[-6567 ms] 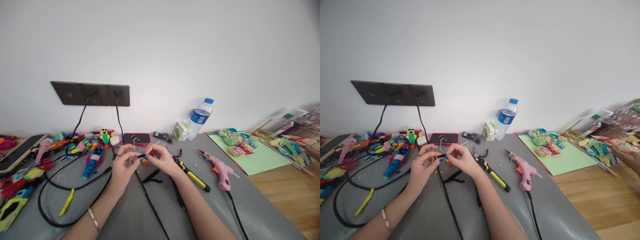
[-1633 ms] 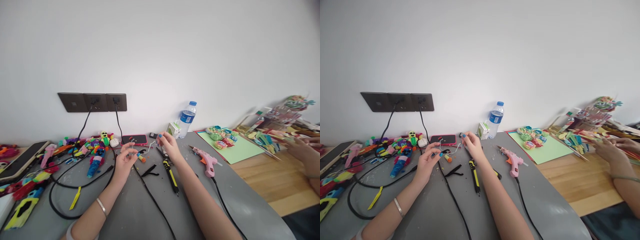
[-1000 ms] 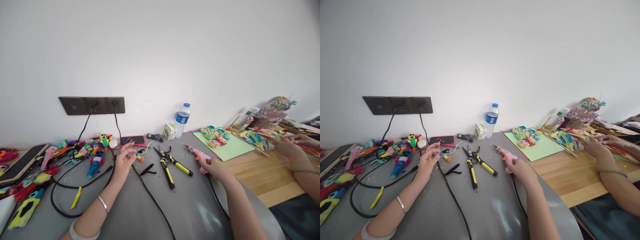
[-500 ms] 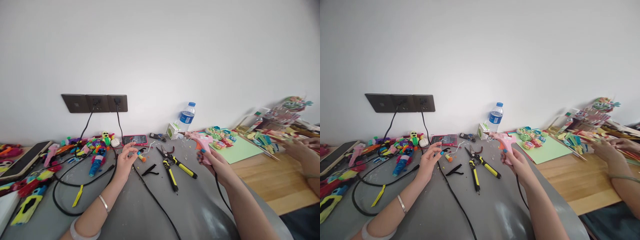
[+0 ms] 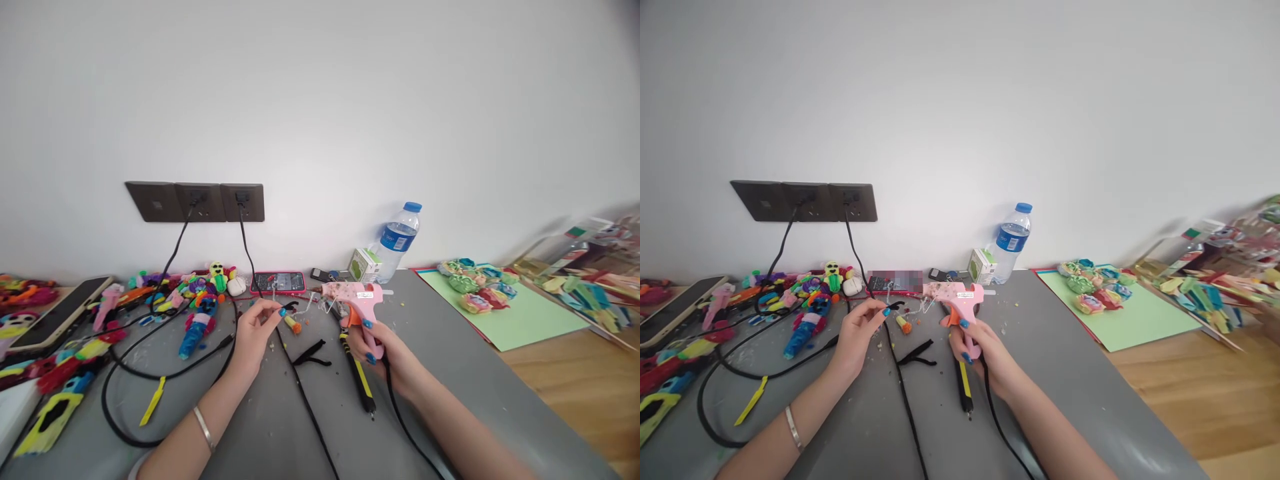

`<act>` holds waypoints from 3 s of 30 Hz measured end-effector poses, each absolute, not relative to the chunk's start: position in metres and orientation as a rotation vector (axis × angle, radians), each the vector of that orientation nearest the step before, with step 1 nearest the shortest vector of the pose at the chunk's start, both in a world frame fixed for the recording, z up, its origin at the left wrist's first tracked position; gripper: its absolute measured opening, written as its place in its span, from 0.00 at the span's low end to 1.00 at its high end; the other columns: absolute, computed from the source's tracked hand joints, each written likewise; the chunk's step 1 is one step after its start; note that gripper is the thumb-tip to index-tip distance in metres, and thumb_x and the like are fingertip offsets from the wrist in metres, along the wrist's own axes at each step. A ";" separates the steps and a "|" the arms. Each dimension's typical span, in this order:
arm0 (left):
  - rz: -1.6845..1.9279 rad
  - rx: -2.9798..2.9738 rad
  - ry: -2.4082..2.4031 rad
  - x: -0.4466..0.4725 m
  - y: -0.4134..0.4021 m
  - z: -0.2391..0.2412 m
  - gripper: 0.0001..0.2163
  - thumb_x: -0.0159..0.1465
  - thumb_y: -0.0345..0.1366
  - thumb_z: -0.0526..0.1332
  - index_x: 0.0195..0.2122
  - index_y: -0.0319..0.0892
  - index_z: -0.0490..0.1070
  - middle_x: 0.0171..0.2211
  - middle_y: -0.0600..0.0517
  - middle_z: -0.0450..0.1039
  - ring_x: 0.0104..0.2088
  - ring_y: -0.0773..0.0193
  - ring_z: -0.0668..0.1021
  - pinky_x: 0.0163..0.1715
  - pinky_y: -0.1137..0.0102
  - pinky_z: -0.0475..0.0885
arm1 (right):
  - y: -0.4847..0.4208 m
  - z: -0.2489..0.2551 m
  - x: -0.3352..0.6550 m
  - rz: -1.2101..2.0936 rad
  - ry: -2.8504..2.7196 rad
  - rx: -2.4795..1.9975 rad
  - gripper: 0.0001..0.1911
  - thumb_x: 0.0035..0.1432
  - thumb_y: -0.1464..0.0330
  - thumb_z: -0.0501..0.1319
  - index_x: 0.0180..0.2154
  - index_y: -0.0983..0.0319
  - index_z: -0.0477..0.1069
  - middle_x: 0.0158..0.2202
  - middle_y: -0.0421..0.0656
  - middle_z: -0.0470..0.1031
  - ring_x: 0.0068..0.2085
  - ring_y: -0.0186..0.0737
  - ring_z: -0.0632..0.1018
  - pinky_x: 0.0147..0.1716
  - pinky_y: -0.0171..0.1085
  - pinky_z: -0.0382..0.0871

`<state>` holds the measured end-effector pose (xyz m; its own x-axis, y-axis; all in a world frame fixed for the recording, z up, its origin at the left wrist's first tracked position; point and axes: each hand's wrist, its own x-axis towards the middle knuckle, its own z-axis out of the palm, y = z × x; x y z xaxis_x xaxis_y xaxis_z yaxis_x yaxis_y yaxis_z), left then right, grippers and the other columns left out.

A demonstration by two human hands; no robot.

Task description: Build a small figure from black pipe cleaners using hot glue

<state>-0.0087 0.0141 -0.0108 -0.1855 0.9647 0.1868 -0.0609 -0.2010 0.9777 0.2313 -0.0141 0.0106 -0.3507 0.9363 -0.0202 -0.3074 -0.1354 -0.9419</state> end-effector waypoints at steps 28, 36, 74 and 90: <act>1.528 0.975 1.115 -0.006 0.012 -0.008 0.10 0.47 0.40 0.74 0.28 0.43 0.79 0.23 0.55 0.69 0.26 0.67 0.69 0.26 0.72 0.66 | -0.024 -0.004 0.224 1.349 -1.524 -1.028 0.25 0.66 0.46 0.53 0.36 0.62 0.69 0.17 0.33 0.60 0.20 0.33 0.57 0.25 0.35 0.54; 1.542 1.022 1.090 -0.006 0.011 -0.010 0.10 0.49 0.41 0.74 0.28 0.43 0.78 0.27 0.53 0.72 0.30 0.64 0.73 0.32 0.70 0.70 | -0.024 -0.004 0.225 1.352 -1.539 -1.038 0.25 0.65 0.46 0.52 0.36 0.61 0.70 0.17 0.33 0.61 0.20 0.33 0.57 0.25 0.36 0.54; 1.602 1.034 1.078 -0.006 0.012 -0.009 0.09 0.49 0.39 0.74 0.28 0.43 0.78 0.32 0.51 0.75 0.36 0.61 0.75 0.37 0.70 0.70 | -0.023 -0.004 0.230 1.419 -1.515 -0.980 0.21 0.68 0.51 0.53 0.36 0.62 0.69 0.17 0.33 0.61 0.21 0.32 0.56 0.25 0.35 0.51; 1.518 1.084 1.035 -0.004 0.010 -0.006 0.09 0.51 0.39 0.73 0.28 0.42 0.76 0.31 0.51 0.73 0.33 0.64 0.72 0.33 0.71 0.68 | -0.025 -0.001 0.233 1.243 -1.387 -0.866 0.21 0.66 0.49 0.55 0.36 0.60 0.72 0.16 0.35 0.61 0.20 0.34 0.55 0.23 0.38 0.49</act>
